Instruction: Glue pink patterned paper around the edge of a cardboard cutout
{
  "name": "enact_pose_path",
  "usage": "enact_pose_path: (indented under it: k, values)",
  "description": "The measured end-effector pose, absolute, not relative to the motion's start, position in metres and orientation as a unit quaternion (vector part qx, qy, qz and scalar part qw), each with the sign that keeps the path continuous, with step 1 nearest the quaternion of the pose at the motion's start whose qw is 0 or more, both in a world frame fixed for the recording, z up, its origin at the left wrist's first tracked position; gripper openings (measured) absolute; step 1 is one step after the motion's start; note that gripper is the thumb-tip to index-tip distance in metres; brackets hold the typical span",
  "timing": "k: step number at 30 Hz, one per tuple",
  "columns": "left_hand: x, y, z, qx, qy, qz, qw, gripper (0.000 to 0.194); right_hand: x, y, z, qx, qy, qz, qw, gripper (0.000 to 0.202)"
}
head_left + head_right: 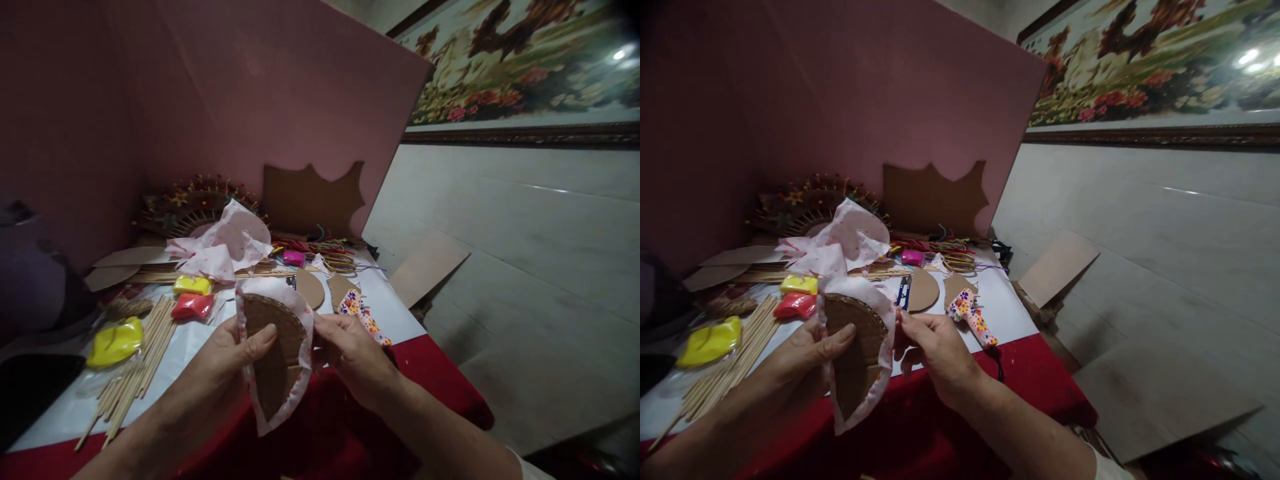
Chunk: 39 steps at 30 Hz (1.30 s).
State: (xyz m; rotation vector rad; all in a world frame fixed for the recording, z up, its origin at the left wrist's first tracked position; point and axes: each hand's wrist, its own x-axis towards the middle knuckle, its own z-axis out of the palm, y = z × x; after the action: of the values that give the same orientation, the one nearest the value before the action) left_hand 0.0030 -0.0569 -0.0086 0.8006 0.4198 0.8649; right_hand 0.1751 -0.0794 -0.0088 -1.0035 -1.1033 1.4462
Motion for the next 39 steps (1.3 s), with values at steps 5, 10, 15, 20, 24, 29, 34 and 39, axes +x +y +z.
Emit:
enact_pose_path:
  k: [5,10,15,20,24,29,34,39]
  values:
    - [0.002,-0.056,-0.011,0.371,0.164,0.39,0.826,0.023,0.169,-0.083,-0.01,-0.382,-0.394,0.647,0.529,0.033]
    - [0.005,-0.061,-0.003,0.355,0.144,0.389,0.838,0.025,0.165,-0.086,-0.01,-0.383,-0.39,0.651,0.526,0.041]
    - [0.007,-0.061,-0.005,0.363,0.148,0.383,0.836,0.023,0.166,-0.086,-0.014,-0.394,-0.461,0.601,0.52,0.048]
    - [0.007,-0.06,-0.01,0.368,0.174,0.407,0.818,0.02,0.163,-0.087,-0.015,-0.44,-0.523,0.511,0.522,0.05]
    - [0.008,-0.059,-0.009,0.363,0.191,0.406,0.817,0.021,0.159,-0.087,-0.021,-0.458,-0.581,0.384,0.553,0.05]
    - [0.008,-0.057,-0.01,0.36,0.198,0.399,0.82,0.022,0.16,-0.084,-0.023,-0.467,-0.692,0.17,0.524,0.043]
    - [0.008,-0.057,-0.013,0.356,0.207,0.395,0.821,0.023,0.165,-0.082,-0.021,-0.476,-0.767,-0.065,0.425,0.044]
    - [0.01,-0.055,-0.015,0.364,0.215,0.391,0.818,0.022,0.166,-0.081,-0.023,-0.496,-0.781,-0.208,0.317,0.052]
